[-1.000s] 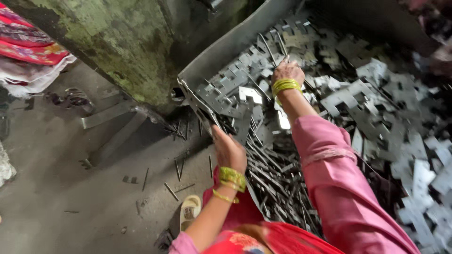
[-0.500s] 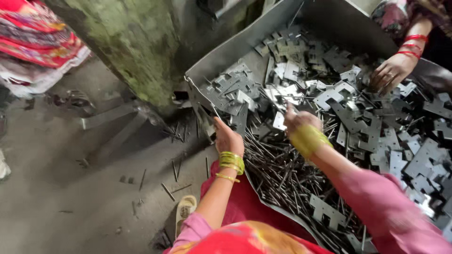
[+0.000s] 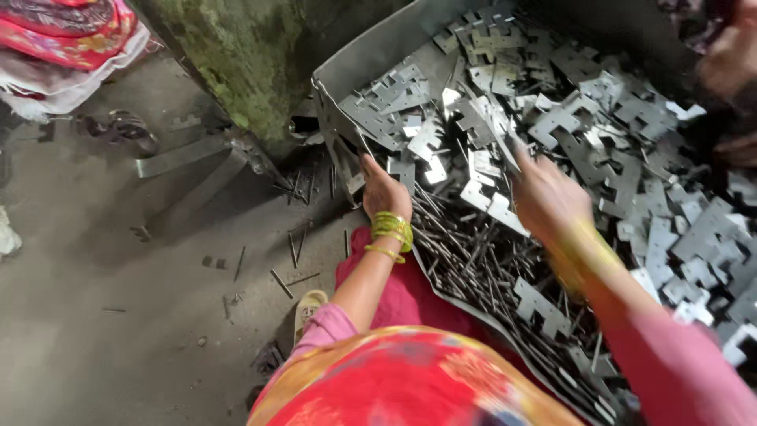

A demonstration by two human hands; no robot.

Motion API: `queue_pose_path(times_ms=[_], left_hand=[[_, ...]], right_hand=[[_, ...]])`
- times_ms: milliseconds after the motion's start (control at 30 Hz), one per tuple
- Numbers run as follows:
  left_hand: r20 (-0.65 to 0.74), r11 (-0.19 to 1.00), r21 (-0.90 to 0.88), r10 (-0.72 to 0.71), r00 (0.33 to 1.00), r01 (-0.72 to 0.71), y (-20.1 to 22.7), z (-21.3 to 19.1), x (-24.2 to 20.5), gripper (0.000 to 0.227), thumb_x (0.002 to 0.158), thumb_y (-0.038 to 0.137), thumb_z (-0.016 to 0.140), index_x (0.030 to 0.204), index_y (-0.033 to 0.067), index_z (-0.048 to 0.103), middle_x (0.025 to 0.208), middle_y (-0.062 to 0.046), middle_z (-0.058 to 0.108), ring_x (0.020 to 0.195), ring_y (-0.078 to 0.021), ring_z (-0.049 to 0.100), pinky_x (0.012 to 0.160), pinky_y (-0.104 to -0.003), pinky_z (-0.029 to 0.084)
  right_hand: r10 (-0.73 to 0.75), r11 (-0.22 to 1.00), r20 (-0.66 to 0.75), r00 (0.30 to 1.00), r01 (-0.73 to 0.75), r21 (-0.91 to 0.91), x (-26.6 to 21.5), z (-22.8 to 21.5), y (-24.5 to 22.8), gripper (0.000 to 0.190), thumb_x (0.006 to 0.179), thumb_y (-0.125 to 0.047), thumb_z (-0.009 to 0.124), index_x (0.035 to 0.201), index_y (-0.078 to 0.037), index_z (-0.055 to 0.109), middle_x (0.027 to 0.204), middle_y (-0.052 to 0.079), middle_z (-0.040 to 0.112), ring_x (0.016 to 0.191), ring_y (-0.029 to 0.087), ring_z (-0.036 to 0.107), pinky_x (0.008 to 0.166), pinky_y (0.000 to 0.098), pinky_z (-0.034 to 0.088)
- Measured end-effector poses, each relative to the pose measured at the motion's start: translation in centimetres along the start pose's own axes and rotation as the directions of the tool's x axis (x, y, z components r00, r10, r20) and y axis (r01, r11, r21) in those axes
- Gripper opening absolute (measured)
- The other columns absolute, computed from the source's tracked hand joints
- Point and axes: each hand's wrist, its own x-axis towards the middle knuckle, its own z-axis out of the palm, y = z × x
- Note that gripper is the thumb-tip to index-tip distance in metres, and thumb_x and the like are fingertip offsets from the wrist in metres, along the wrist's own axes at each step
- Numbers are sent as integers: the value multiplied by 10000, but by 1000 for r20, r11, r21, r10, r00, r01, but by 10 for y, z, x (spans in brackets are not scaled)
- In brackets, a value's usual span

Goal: The person sits on the floor and sorts small metal brackets and rods from a large pile in a metal bin. They pick up individual pieces, separate them, and place them back into the bin or onto a nearby surface.

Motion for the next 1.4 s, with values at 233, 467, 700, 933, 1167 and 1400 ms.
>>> queue_pose_path(times_ms=[233, 467, 700, 933, 1167, 1400], left_hand=[[116, 995, -27, -96, 989, 100, 5, -9, 3, 723, 864, -15, 539, 1534, -49, 268, 1528, -294, 427, 1332, -437, 517, 1085, -452, 438], [198, 977, -19, -206, 958, 213, -1, 9, 1, 550, 1070, 202, 400, 1561, 14, 237, 1555, -210, 457, 1093, -368, 691, 843, -433, 584], [-298, 980, 31, 197, 934, -196, -32, 42, -3, 506, 1067, 218, 452, 1504, -23, 370, 1465, -263, 544, 1261, -384, 610, 957, -447, 526], [-280, 996, 19, 87, 956, -85, -43, 69, 12, 466, 1084, 252, 444, 1471, -7, 417, 1467, -226, 562, 1293, -359, 585, 1015, -405, 506], [-353, 987, 48, 161, 922, -154, -19, 30, 3, 481, 1094, 263, 420, 1493, -5, 408, 1450, -241, 574, 1266, -380, 606, 1000, -418, 523], [-98, 995, -71, 59, 993, -66, -11, 8, 12, 556, 1063, 273, 445, 1503, -54, 350, 1411, -304, 553, 1180, -451, 611, 955, -482, 499]], right_hand=[[78, 995, -57, 995, -74, 62, 297, 111, -123, 358, 1039, -214, 445, 1245, -2, 648, 1098, 212, 733, 994, 330, 745, 795, 427, 606], [-365, 899, 9, 931, 355, -255, 174, 142, -77, 678, 1007, -172, 502, 1574, 90, 241, 1219, 229, 673, 992, 302, 727, 822, 380, 592], [-48, 977, 71, 996, 61, -206, 0, 74, -16, 676, 1030, -194, 450, 1641, -113, 174, 1061, 211, 675, 849, 351, 750, 648, 439, 611], [219, 959, 261, 940, -158, -235, -149, 20, 50, 861, 966, -74, 466, 1691, -293, 55, 980, 112, 655, 723, 242, 724, 607, 392, 603], [-168, 982, -97, 981, 158, -106, 64, 36, -25, 766, 859, -9, 501, 1575, -4, 230, 992, 201, 607, 708, 283, 652, 542, 394, 580], [-183, 974, -58, 981, 173, -144, 201, 105, -131, 427, 1156, -344, 283, 1251, -33, 561, 994, 147, 727, 908, 288, 726, 784, 400, 574]])
